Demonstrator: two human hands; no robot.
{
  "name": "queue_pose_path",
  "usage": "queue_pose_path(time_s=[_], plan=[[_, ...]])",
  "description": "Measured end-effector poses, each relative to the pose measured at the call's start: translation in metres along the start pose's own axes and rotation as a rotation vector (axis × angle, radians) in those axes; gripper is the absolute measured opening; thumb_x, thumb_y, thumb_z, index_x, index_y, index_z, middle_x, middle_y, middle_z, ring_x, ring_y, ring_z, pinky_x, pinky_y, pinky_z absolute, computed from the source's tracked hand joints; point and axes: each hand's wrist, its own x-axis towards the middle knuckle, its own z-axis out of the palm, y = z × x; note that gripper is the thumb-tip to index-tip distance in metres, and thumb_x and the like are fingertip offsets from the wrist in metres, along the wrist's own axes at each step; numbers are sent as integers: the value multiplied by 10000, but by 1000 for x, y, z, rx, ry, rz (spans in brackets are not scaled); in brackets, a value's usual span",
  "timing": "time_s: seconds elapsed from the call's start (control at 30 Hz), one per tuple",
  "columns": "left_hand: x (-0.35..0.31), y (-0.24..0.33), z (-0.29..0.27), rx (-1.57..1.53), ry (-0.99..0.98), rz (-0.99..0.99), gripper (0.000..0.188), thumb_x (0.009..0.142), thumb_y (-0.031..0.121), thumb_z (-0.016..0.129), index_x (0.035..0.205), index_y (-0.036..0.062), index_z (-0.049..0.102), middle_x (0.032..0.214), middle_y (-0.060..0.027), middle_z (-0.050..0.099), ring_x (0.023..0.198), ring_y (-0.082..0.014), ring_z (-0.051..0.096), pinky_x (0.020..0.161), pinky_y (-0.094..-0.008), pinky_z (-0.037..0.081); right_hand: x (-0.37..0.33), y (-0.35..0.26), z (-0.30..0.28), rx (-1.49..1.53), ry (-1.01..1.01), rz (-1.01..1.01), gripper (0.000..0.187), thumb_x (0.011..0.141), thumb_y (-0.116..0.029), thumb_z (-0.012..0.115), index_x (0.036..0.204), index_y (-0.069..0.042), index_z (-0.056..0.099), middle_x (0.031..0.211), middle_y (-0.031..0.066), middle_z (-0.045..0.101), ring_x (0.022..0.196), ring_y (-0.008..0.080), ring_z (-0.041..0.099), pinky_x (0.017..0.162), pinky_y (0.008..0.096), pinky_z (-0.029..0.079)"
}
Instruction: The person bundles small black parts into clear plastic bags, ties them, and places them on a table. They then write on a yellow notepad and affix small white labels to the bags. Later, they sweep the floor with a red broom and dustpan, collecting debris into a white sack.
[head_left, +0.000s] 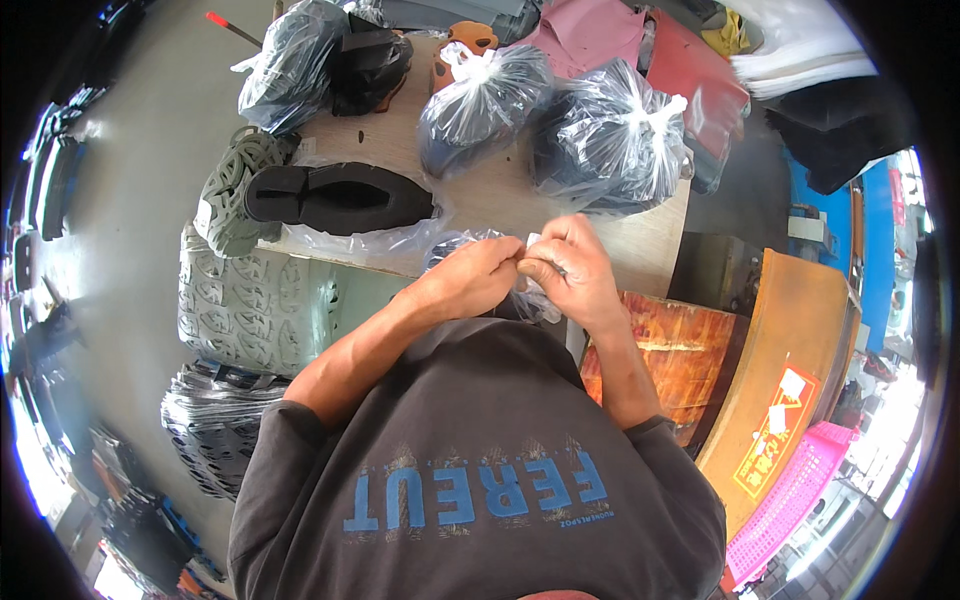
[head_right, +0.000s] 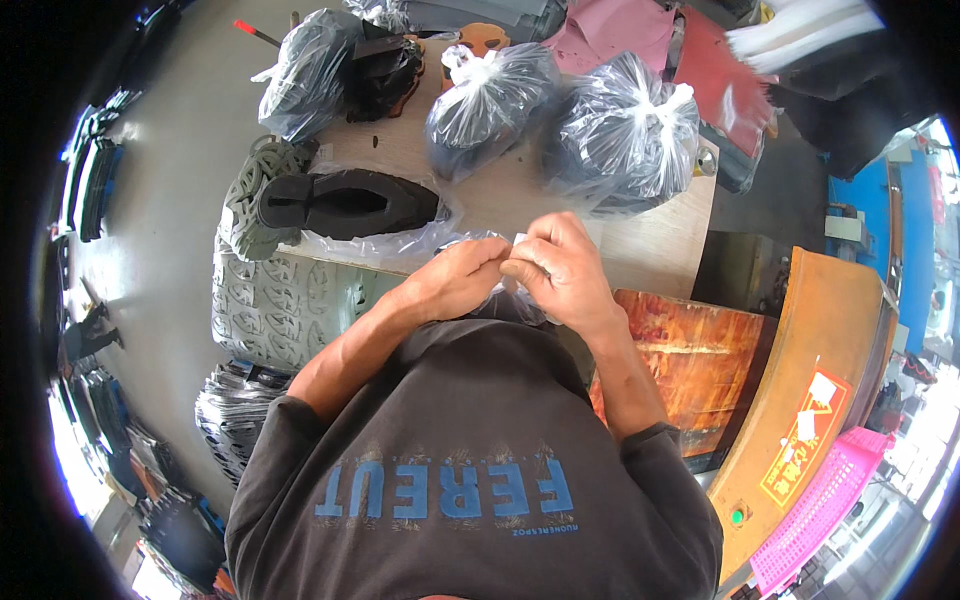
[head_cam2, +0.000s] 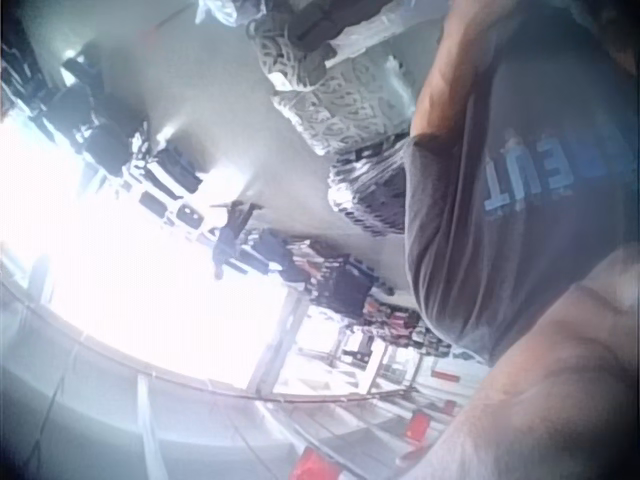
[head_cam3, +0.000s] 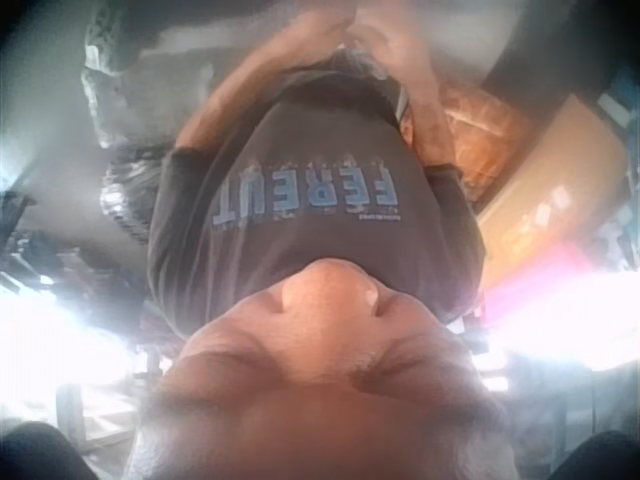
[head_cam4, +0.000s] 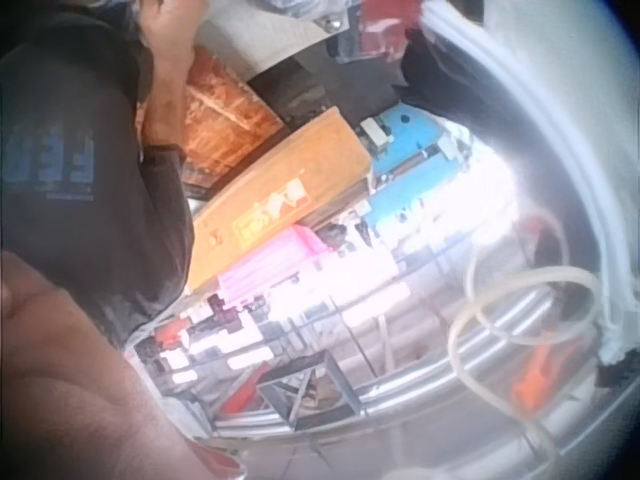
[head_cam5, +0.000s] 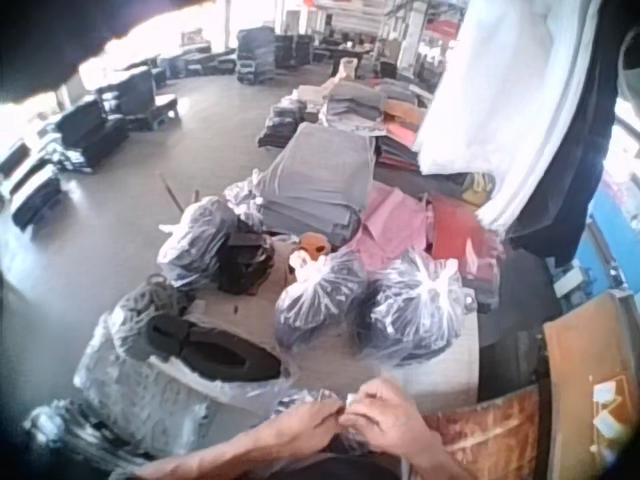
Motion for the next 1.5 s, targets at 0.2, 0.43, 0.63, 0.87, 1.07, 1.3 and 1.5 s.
queue_pose_path(time_s=[0.2,0.43,0.63,0.87,1.07,1.3,1.5], plan=[[6,0,-2,203,-80,-81,309,887,190,582,1049,-66,646,962,-287,714,976,-471,675,885,-512,516,-11,12,18,358,-80,583,257,1016,-242,689,1000,12,651,842,54,669,741,92,571,676,296,506],[4,-23,39,599,404,265,173,851,153,681,799,14,593,715,-195,675,694,-378,671,655,-491,532,-11,40,18,944,-86,1087,306,1036,-304,629,1075,-6,686,842,3,647,741,66,557,647,270,475],[16,-26,19,-749,-144,-262,351,1022,279,526,782,44,631,722,-42,632,659,-151,557,636,-302,442,-15,45,26,405,23,661,318,1042,-279,588,1141,2,698,915,34,680,827,101,600,756,291,510],[-23,22,15,-346,-398,-186,314,978,319,682,955,6,682,904,-96,681,806,-180,615,737,-328,497,-145,11,-12,581,-156,1448,556,1065,-531,533,1090,-1,696,890,100,734,696,105,644,607,266,505],[-33,70,61,-53,-368,221,295,899,289,731,887,16,620,866,-170,639,867,-375,636,793,-458,500,-187,38,49,1136,177,1274,735,983,-657,582,1289,10,614,1177,169,704,1030,186,664,887,360,543],[-19,103,94,-47,-405,385,370,884,266,733,961,-53,561,950,-231,606,945,-430,605,849,-496,482,-184,48,15,861,260,1243,698,995,-601,602,1311,21,600,1181,160,701,1028,190,661,890,352,537],[-12,109,117,-190,-325,494,389,859,231,721,1017,-80,550,1016,-256,590,988,-439,595,887,-501,477,-177,84,-13,468,330,1183,669,1006,-553,619,1330,31,588,1185,151,699,1026,193,659,892,346,532]])
